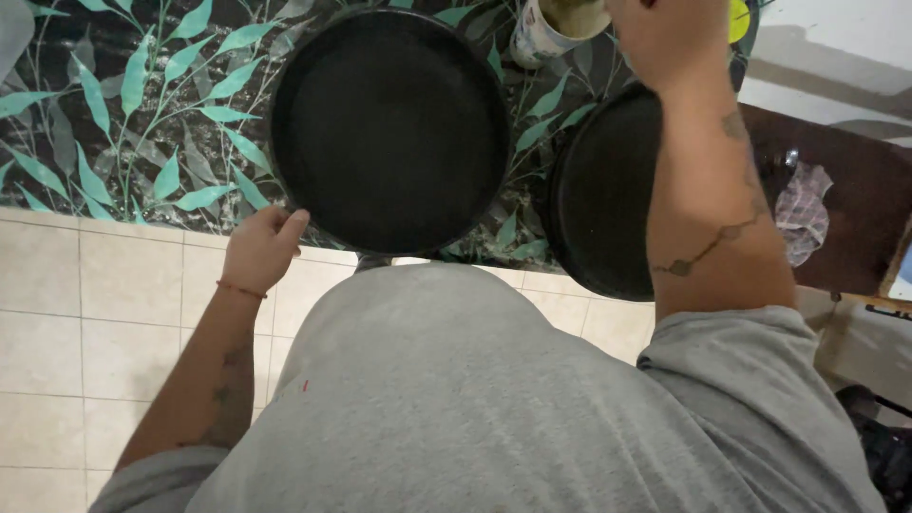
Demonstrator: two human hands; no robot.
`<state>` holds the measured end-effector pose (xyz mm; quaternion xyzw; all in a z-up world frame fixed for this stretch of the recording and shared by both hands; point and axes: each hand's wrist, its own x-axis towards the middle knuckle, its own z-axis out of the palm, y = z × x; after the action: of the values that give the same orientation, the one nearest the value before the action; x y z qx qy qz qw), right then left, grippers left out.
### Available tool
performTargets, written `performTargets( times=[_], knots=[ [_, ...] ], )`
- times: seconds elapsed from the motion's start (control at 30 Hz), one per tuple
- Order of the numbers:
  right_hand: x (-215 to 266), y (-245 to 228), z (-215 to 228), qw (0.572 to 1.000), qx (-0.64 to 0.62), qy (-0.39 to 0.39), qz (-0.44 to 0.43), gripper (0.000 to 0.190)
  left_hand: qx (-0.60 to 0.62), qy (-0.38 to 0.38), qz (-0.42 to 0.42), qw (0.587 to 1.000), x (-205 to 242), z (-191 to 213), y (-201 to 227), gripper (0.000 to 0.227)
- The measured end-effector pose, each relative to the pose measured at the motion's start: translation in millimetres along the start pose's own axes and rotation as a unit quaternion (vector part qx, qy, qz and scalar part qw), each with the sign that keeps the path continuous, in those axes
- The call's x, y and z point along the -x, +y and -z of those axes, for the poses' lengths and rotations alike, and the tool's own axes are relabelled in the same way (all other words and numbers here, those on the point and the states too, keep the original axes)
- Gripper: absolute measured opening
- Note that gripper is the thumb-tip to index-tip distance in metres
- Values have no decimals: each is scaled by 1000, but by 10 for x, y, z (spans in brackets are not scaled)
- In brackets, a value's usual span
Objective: The person paints the interior surface of a black round tray with a blue-handled brush. They repeatedly dip the brush into a container of paint and apply it to the tray, rotating the tray to cover the entire surface.
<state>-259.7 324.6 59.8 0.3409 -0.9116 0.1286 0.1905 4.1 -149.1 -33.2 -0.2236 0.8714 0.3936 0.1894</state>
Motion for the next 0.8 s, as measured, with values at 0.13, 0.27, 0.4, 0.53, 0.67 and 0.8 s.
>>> performTargets(
  times=[0.13, 0.27, 0.4, 0.53, 0.67, 0.8],
  knots=[
    [83, -71, -78, 964, -233, 5, -128, 31, -30, -5, -12, 999, -127, -69, -56, 45],
    [39, -309, 68, 939, -298, 32, -167, 16, -45, -2, -34, 998, -168, -141, -156, 44],
    [132, -166, -113, 879, -405, 89, -236, 9, -37, -4, -39, 999, -183, -116, -202, 41],
    [116, -776, -273, 838, -469, 129, -248, 3, -33, 26, -69, 997, -230, -184, -326, 41],
    [193, -1747, -775, 888, -407, -58, -207, 2, 5, 0, -55, 998, -225, -185, -300, 42],
    [173, -2550, -885, 897, -382, -222, -5, 6, 8, 20, -89, 996, -280, -260, -435, 41]
  ],
)
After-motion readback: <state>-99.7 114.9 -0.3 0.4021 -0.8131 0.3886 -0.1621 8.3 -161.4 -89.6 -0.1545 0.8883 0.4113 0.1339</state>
